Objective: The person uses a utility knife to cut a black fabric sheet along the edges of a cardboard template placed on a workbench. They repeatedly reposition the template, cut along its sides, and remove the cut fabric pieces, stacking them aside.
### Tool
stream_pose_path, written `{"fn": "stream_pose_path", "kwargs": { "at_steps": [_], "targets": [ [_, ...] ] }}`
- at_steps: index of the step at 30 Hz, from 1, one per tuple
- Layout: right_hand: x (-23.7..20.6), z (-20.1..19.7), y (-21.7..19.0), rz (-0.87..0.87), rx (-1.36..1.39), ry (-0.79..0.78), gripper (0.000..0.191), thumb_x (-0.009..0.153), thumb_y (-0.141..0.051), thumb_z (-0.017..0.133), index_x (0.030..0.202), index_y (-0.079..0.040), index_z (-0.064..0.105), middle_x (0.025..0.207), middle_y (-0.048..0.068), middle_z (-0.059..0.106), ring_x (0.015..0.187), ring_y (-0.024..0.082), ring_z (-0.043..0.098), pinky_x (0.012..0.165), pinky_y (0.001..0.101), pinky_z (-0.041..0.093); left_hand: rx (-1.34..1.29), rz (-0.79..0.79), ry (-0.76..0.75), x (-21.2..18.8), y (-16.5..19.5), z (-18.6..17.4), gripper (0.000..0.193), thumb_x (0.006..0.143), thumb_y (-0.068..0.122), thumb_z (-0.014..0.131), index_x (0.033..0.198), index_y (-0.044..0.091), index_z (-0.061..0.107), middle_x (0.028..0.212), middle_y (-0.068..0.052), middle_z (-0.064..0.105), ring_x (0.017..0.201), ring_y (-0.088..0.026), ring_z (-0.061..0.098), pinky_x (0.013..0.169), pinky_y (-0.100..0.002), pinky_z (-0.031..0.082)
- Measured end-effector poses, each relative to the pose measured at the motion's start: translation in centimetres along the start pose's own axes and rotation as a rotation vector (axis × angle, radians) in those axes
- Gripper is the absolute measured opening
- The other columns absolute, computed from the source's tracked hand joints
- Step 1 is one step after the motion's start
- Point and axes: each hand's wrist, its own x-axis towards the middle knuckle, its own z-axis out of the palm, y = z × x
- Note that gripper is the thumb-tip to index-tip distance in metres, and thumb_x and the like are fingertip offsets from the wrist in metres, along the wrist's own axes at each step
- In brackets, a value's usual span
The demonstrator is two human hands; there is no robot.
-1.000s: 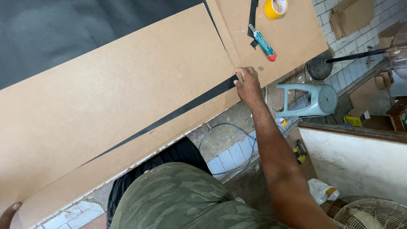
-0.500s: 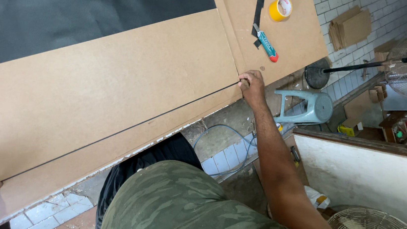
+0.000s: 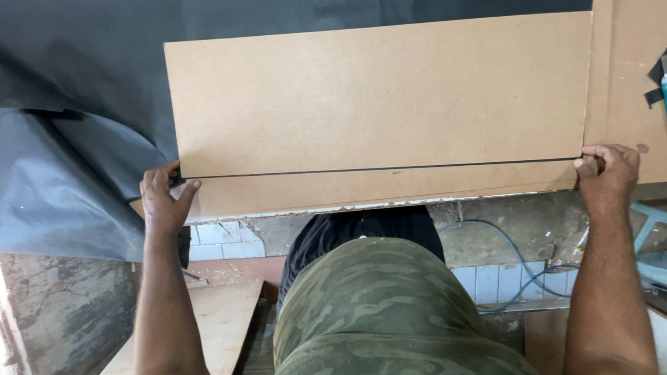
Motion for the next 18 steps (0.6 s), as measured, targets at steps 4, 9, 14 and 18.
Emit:
{"fn": "stream_pose_path", "kwargs": {
  "at_steps": [4, 9, 14, 18],
  "targets": [
    [-0.08, -0.08, -0.19, 0.011, -0.035, 0.002, 0.026, 0.091, 0.001, 0.082, 0.114, -0.006, 0.074, 0.126, 0.012, 0.054, 0.116, 0.024, 0.059, 0.101, 0.0346, 0.054, 0.000, -0.046, 0.003, 0.34, 0.38, -0.06, 0.046, 0.079, 0.013, 0.088, 0.122, 0.007, 0.073, 0.105, -0.009, 0.067, 0.100, -0.026, 0.062, 0.095, -0.043, 0.050],
    [-0.17, -0.04, -0.34, 0.048, -0.057, -0.005, 0.025, 0.093, 0.002, 0.082, 0.115, -0.004, 0.074, 0.131, 0.013, 0.051, 0.118, 0.024, 0.059, 0.103, 0.0344, 0.054, -0.023, -0.060, 0.036, 0.46, 0.55, 0.14, 0.041, 0.080, 0.014, 0.089, 0.117, 0.006, 0.073, 0.104, -0.009, 0.069, 0.100, -0.025, 0.063, 0.094, -0.041, 0.051],
    [-0.13, -0.07, -0.34, 0.083, -0.036, -0.018, 0.024, 0.093, 0.002, 0.080, 0.115, -0.004, 0.073, 0.133, 0.012, 0.050, 0.117, 0.022, 0.060, 0.103, 0.0327, 0.055, 0.014, -0.024, 0.035, 0.25, 0.57, 0.12, 0.040, 0.080, 0.014, 0.089, 0.116, 0.004, 0.074, 0.105, -0.010, 0.070, 0.101, -0.025, 0.065, 0.095, -0.041, 0.051],
    [0.01, -0.12, -0.58, 0.097, -0.018, -0.004, 0.022, 0.092, 0.003, 0.080, 0.112, -0.004, 0.073, 0.131, 0.012, 0.051, 0.116, 0.022, 0.061, 0.102, 0.0328, 0.055, 0.032, 0.007, 0.034, 0.39, 1.05, 0.02, 0.038, 0.082, 0.014, 0.089, 0.115, 0.004, 0.074, 0.107, -0.010, 0.072, 0.102, -0.025, 0.066, 0.098, -0.043, 0.050]
  ]
}}
